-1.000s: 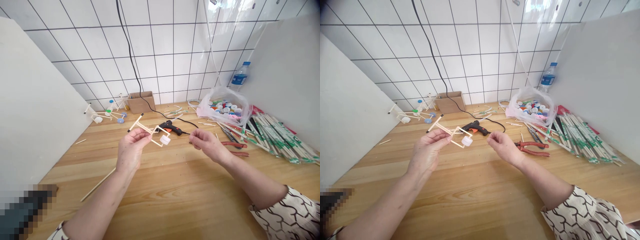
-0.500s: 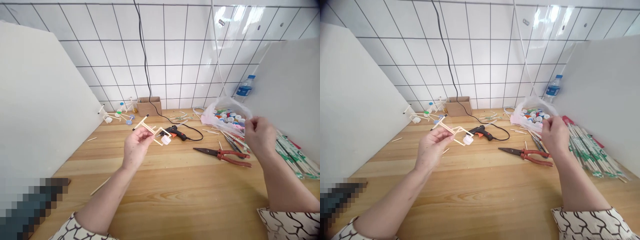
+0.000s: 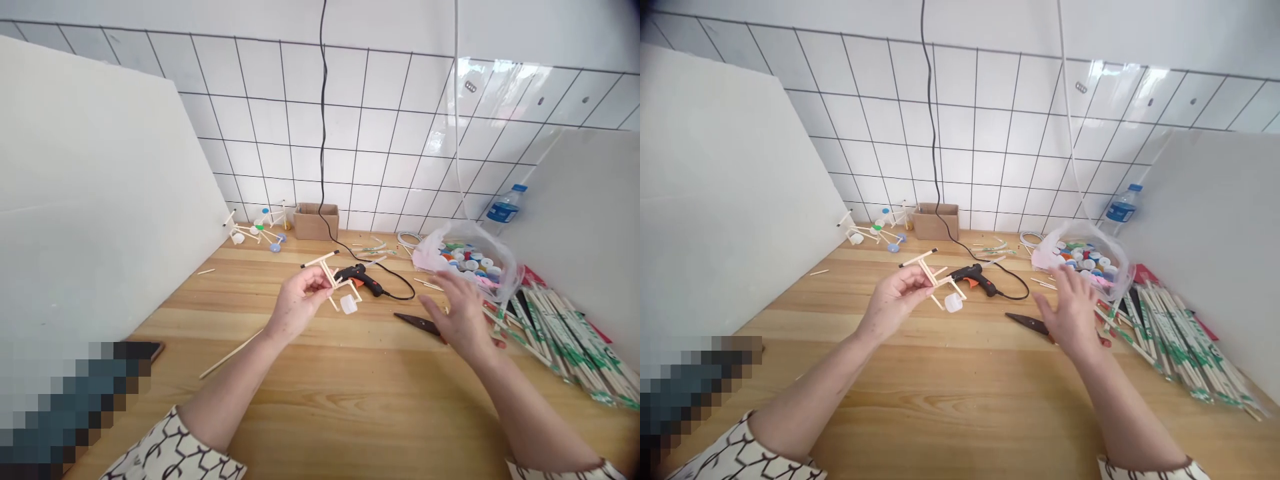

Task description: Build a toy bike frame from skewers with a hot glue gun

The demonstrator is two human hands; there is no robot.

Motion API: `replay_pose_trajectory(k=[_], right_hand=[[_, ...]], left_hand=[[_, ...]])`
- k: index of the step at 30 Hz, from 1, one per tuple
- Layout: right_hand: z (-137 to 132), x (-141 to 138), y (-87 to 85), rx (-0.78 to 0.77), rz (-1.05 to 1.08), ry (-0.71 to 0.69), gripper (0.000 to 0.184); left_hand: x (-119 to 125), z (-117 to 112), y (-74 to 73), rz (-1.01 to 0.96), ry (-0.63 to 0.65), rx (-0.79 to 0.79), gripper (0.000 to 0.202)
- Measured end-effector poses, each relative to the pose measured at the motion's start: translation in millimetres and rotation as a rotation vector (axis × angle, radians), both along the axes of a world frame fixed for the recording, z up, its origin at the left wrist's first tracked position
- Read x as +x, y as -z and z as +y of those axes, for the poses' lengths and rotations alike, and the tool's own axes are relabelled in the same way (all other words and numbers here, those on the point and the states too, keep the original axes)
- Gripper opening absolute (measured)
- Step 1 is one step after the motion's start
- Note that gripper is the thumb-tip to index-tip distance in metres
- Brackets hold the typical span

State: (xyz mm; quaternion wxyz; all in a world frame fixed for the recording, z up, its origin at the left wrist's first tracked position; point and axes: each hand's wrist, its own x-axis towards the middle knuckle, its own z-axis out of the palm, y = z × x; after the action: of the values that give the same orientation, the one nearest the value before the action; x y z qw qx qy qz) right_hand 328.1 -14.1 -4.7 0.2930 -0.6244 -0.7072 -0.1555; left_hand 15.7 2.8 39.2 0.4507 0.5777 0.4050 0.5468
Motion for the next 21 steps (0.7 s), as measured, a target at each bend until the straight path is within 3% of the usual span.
replay_pose_trajectory(k=[3,5,13,21], right_hand=[[-8,-35,2.6,-0.107,0.171,-0.247,0.022],[-13,-56,-2.1,-0.168,0.276,-0.332,0.019],[-17,-95,-27.9,-0.366,0.490,-0.433,0.020],[-7,-116,-30.8,-0.311,0.382,-0.586,0.006]], left_hand=[[2,-1,3.0,0.069,0.068,0.013,0.013],[4,-2,4.4,0.120,0.099,0.032,0.011],[7,-9,5.0,0.204,0.190,0.076,0.014],[5,-7,5.5,0.258,0.230,0.171,0.020]])
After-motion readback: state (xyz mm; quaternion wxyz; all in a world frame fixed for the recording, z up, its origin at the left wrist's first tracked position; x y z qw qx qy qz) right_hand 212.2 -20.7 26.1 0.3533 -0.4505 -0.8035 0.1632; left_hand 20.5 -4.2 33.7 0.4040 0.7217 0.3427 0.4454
